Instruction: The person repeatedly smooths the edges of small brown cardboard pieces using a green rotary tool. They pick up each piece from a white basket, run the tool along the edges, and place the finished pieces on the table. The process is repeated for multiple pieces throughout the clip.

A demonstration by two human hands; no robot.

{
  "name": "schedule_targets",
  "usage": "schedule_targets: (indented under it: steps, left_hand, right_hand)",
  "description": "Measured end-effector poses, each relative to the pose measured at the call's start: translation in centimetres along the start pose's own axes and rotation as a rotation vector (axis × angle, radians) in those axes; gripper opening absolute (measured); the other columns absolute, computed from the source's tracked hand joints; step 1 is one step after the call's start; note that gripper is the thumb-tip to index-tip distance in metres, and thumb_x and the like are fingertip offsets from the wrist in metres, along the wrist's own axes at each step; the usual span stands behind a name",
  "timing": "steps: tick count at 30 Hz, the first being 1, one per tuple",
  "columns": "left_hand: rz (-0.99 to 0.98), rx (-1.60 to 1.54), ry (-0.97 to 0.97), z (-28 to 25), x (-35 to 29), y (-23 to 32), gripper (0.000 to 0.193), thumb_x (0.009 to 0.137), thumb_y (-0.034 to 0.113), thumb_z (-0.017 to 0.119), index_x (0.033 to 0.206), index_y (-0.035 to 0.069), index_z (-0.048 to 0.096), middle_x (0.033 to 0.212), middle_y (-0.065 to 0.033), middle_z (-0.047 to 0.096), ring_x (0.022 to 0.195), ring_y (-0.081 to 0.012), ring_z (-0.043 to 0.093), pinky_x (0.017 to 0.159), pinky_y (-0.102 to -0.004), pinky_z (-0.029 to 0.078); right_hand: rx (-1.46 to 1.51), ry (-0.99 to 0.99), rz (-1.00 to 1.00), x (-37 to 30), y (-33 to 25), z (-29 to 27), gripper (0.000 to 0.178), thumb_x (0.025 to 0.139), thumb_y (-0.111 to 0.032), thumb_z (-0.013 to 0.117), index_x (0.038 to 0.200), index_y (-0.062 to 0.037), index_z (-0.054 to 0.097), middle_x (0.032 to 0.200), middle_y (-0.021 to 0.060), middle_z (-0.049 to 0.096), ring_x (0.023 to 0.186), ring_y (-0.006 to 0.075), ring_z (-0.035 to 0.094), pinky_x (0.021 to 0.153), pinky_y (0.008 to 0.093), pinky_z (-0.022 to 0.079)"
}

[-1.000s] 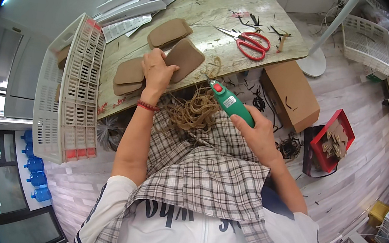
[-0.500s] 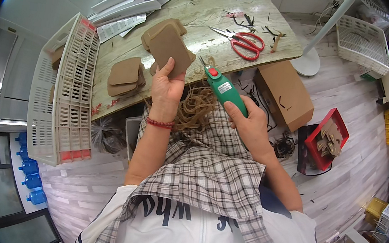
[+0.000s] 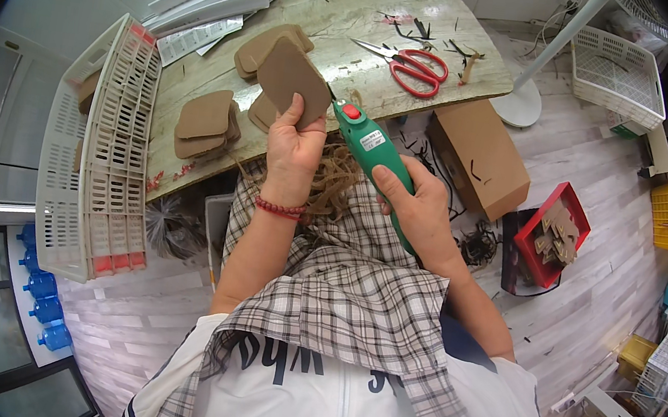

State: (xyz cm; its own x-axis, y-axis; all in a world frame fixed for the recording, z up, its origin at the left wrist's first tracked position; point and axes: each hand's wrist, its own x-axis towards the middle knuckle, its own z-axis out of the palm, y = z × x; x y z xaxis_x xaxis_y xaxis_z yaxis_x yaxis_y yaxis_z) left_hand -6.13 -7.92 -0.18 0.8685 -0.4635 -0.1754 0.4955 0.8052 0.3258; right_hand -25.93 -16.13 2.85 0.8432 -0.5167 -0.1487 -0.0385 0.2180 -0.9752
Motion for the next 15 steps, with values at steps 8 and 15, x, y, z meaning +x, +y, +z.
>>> schedule_targets:
  steps: [8, 15]
  left_hand:
    - [-0.001, 0.163, -0.09, -0.5, -1.8, -0.8, 0.045, 0.091, -0.005, 0.055, 0.133, 0.007, 0.046, 0.129, -0.0104, 0.055, 0.118, -0.0273, 0.055, 0.104, -0.0426, 0.046]
    - [-0.066, 0.229, -0.07, -1.9, -3.3, -1.7, 0.039, 0.091, -0.005, 0.056, 0.128, 0.004, 0.048, 0.126, -0.0111, 0.057, 0.117, -0.0262, 0.056, 0.103, -0.0415, 0.047]
  right_hand:
    - [-0.018, 0.015, -0.027, 0.1, -0.2, 0.0, 0.034, 0.095, -0.032, 0.062, 0.104, 0.0008, 0.06, 0.072, 0.0013, 0.058, 0.061, 0.0057, 0.051, 0.057, 0.021, 0.042]
    - [-0.035, 0.072, -0.036, 0.5, -0.8, -0.2, 0.032, 0.092, -0.028, 0.066, 0.104, 0.0017, 0.064, 0.071, -0.0001, 0.057, 0.058, 0.0052, 0.052, 0.054, 0.0216, 0.044]
